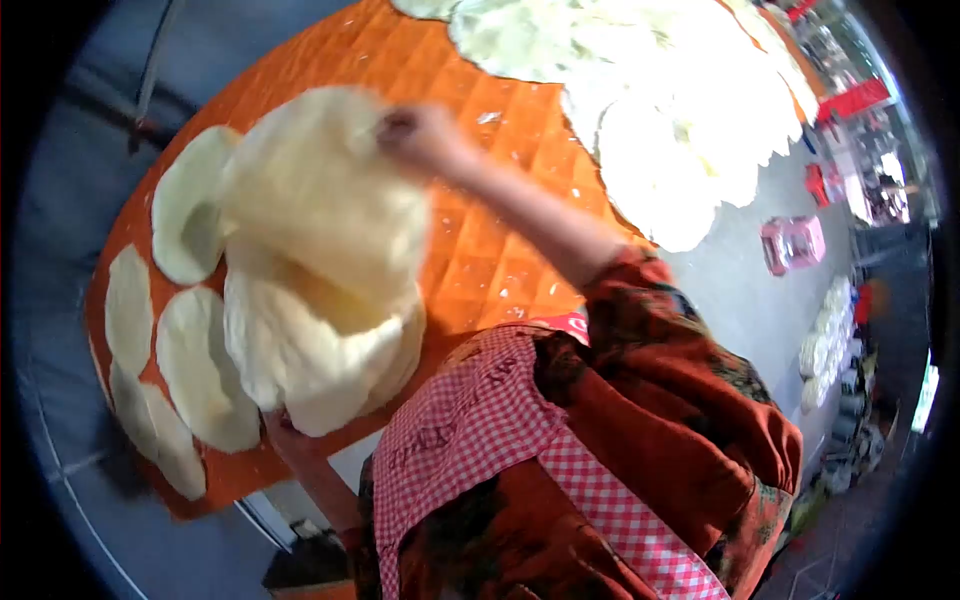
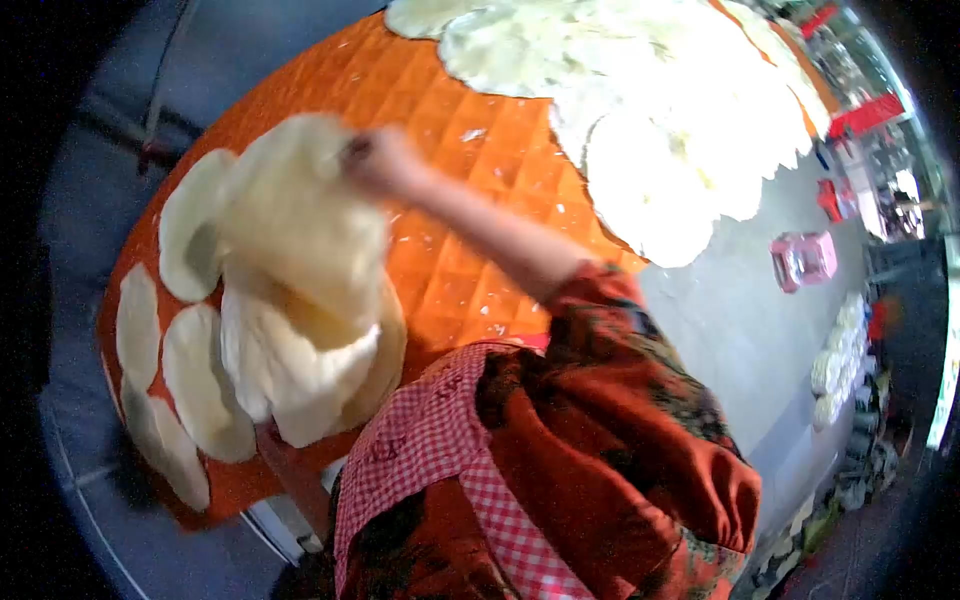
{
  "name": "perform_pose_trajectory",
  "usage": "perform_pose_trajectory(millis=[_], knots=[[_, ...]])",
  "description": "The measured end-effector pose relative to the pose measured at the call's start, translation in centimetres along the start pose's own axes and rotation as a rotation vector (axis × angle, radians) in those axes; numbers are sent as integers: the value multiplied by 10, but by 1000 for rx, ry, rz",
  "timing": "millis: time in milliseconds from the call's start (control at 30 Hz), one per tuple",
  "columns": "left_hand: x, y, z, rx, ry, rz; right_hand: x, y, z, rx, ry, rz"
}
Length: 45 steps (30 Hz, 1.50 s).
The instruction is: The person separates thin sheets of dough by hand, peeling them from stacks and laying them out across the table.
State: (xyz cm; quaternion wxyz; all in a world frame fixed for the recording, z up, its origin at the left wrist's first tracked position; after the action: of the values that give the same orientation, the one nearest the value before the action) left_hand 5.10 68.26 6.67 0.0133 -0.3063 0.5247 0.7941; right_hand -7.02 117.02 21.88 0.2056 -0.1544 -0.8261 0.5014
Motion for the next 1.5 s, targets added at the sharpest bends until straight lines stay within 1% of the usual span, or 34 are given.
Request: perform_pose_trajectory(millis=[33, 67, 100, 133, 167, 200, 233, 267, 300, 333, 367, 433, 467, 533, 567, 600, 633, 667, 700, 733, 767, 800, 833, 867, 900, 967, 1000, 1033, 1067, 1100, 1167, 1233, 1300, 1500], knots=[[-2, 5, -11, 49, 14, 13, 12, 37, -20, 103, 26, 64], [1, 7, -23, 95, 23, 19, 7, 56, -50, 203, -6, 232], [6, 7, -35, 140, 24, 19, -3, 78, -75, 167, 94, 244], [16, -1, -53, 74, -33, -17, -11, 121, -93, 89, 117, 256], [29, -16, -77, 9, -97, -56, -28, 155, -104, 283, 155, 417], [32, -27, -87, -51, -164, -98, -43, 183, -114, 209, 159, 497], [19, -27, -79, -112, -108, -108, -57, 218, -115, 308, 194, 534], [-3, -25, -60, -172, -60, -120, -68, 234, -116, 193, 173, 554], [-13, -27, -45, -233, -15, -136, -75, 237, -108, 366, 171, 561], [-2, -37, -57, 78, -82, 111, -79, 224, -105, 227, 113, 514], [8, -47, -70, 375, -88, 373, -82, 191, -103, -52, 95, 417], [-34, -30, -33, 193, 51, 121, -73, 197, -82, 49, 145, 169], [-42, -30, -26, 133, 86, 27, -78, 142, -95, -13, 142, 137], [-11, -44, -66, 93, -74, 17, -78, 104, -137, 136, 80, 203], [12, -55, -97, 48, -195, 28, -71, 113, -165, 193, 68, 225], [-31, -31, -49, -208, -101, -313, -72, 107, -197, 184, 152, 264], [-42, -22, -23, -272, 5, -249, -61, 124, -231, 60, 91, 195], [-38, -22, -23, -278, -155, -99, -59, 120, -259, -43, -6, 221], [-39, -22, -20, -296, -276, 24, -56, 162, -294, -86, 190, 161], [-46, -15, 3, -292, -167, 2, -41, 205, -337, -368, 133, -193], [-59, -5, 22, -295, -82, -82, -61, 175, -327, -424, 272, 142], [-70, 5, 36, -232, -79, -43, -66, 168, -314, -768, 338, -85], [-45, -12, 10, -345, -303, -15, -63, 161, -303, -1104, 425, -336], [-58, -2, 33, -528, -479, -175, -64, 142, -257, -749, 306, -298], [-63, 3, 44, -432, -426, -159, -73, 133, -195, -494, 205, -329], [-70, 12, 62, -221, -325, -137, -128, 40, -61, -148, -394, 59], [-67, 12, 66, -170, -360, -109, -153, 36, 1, 228, -652, 75], [-66, 12, 68, -117, -390, -84, -179, -6, 54, 190, -824, 29], [-68, 12, 73, -100, -318, -101, -199, -26, 93, 124, -861, -170], [-68, 9, 73, -81, -239, -158, -215, -45, 121, 172, -906, -150], [-55, 3, 71, 28, -365, 55, -228, -54, 161, 196, -875, -189], [-68, 9, 74, 124, -262, -64, -231, -49, 180, 251, -859, -179], [-74, 13, 79, 128, -279, -10, -229, -40, 184, 371, -898, -170], [-70, 4, 77, 135, -209, -15, -222, -23, 176, 493, -975, 192]])
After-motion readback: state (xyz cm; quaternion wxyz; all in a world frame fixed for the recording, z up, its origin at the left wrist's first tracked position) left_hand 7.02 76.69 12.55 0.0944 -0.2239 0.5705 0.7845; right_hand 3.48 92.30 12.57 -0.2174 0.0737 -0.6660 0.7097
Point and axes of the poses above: each hand's wrist, its own x-axis towards the middle knuckle, its own z-axis out of the palm, y = z × x, the point moved 3 cm from there along x, towards the middle knuckle, and after that the axes turned 13 degrees about y, right-handed, at the moved point
